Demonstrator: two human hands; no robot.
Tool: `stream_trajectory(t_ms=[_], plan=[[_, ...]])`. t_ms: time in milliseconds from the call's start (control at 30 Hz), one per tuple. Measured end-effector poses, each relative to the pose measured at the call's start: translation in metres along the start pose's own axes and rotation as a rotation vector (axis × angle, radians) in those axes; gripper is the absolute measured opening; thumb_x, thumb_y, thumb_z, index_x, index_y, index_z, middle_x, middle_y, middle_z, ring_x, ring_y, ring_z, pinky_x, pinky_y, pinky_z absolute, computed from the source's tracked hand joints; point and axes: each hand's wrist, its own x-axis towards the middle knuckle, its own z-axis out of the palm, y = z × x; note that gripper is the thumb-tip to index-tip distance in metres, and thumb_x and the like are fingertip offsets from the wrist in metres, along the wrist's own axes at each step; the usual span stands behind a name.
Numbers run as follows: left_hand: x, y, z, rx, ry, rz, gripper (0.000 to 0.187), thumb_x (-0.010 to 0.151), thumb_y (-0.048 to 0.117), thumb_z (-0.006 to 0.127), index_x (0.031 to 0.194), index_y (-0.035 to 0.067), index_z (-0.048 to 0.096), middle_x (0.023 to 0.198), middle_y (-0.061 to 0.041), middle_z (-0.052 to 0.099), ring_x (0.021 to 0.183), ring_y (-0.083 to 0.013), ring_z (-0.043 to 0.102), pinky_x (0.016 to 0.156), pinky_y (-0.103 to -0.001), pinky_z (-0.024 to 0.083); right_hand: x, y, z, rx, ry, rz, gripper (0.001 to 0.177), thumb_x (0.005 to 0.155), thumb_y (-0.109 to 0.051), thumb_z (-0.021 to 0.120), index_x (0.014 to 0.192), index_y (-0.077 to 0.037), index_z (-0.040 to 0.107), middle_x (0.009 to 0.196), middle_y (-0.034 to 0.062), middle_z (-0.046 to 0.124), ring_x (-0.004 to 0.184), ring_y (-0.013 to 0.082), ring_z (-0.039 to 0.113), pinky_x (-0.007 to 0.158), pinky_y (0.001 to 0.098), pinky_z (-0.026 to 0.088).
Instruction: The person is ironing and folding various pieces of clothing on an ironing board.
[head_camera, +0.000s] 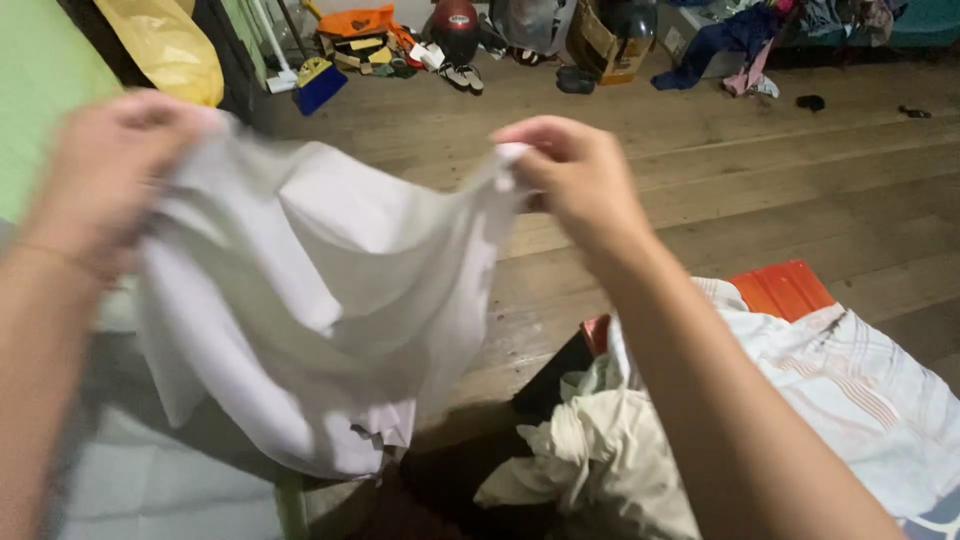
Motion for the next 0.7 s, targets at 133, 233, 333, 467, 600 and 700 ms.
stream_trajectory(t_ms=[133,233,333,467,600,700], plan=[[-0.022,0.073,0.067,0.020,-0.249,-0.152,0.013,0.091,0.022,0.070,0.100,0.014,0.074,0.083,0.003,0.074,0.071,-0.0073,0.066,0.066,-0.024,0.055,0.008,-0.025,0.064,-0.002,-0.229,0.095,0.031,0.091,-0.013,0.070,0.122,-0.011,0.066,0.095,0.0071,0.077,0.078,0.0134,0.071,0.070,0.0287,0.059],[-0.014,0.059,0.077,-0.080,-0.485,0.045,0.017,0.098,0.022,0.071,0.098,0.006,0.075,0.086,0.003,0.069,0.078,-0.0040,0.059,0.068,-0.022,0.048,0.023,-0.006,0.085,0.126,-0.446,0.129,0.034,0.093,-0.011,0.073,0.125,-0.007,0.065,0.095,0.0063,0.076,0.080,0.0121,0.068,0.072,0.0284,0.057],[-0.012,0.064,0.075,-0.049,-0.511,0.057,0.017,0.096,0.022,0.069,0.095,0.006,0.073,0.088,0.004,0.073,0.081,-0.0024,0.064,0.074,-0.020,0.052,0.033,0.015,0.094,0.122,-0.479,0.093,0.029,0.096,-0.013,0.073,0.118,0.004,0.071,0.093,0.0034,0.073,0.080,0.0102,0.063,0.071,0.0277,0.052],[-0.015,0.057,0.073,-0.107,-0.585,0.061,0.019,0.098,0.021,0.068,0.093,0.003,0.071,0.086,0.002,0.073,0.081,-0.0038,0.065,0.078,-0.020,0.052,0.023,0.002,0.095,0.094,-0.448,0.056,0.028,0.093,-0.012,0.073,0.119,-0.002,0.066,0.091,0.0027,0.074,0.081,0.0089,0.066,0.074,0.0269,0.053],[-0.029,0.054,0.078,-0.051,-0.565,0.070,0.016,0.096,0.018,0.069,0.095,0.003,0.073,0.085,0.004,0.071,0.081,-0.0033,0.063,0.076,-0.021,0.052,0.017,0.008,0.090,0.112,-0.532,0.000,0.022,0.089,-0.010,0.072,0.111,-0.007,0.068,0.091,0.0009,0.075,0.081,0.0069,0.069,0.076,0.0257,0.058],[-0.037,0.051,0.079,-0.003,-0.529,0.135,0.013,0.096,0.016,0.069,0.098,0.003,0.073,0.086,0.004,0.070,0.080,-0.0025,0.060,0.072,-0.021,0.049,0.015,0.014,0.082,0.027,-0.500,-0.008,0.013,0.092,-0.010,0.071,0.102,-0.003,0.072,0.087,0.0022,0.075,0.077,0.0077,0.068,0.072,0.0255,0.057]])
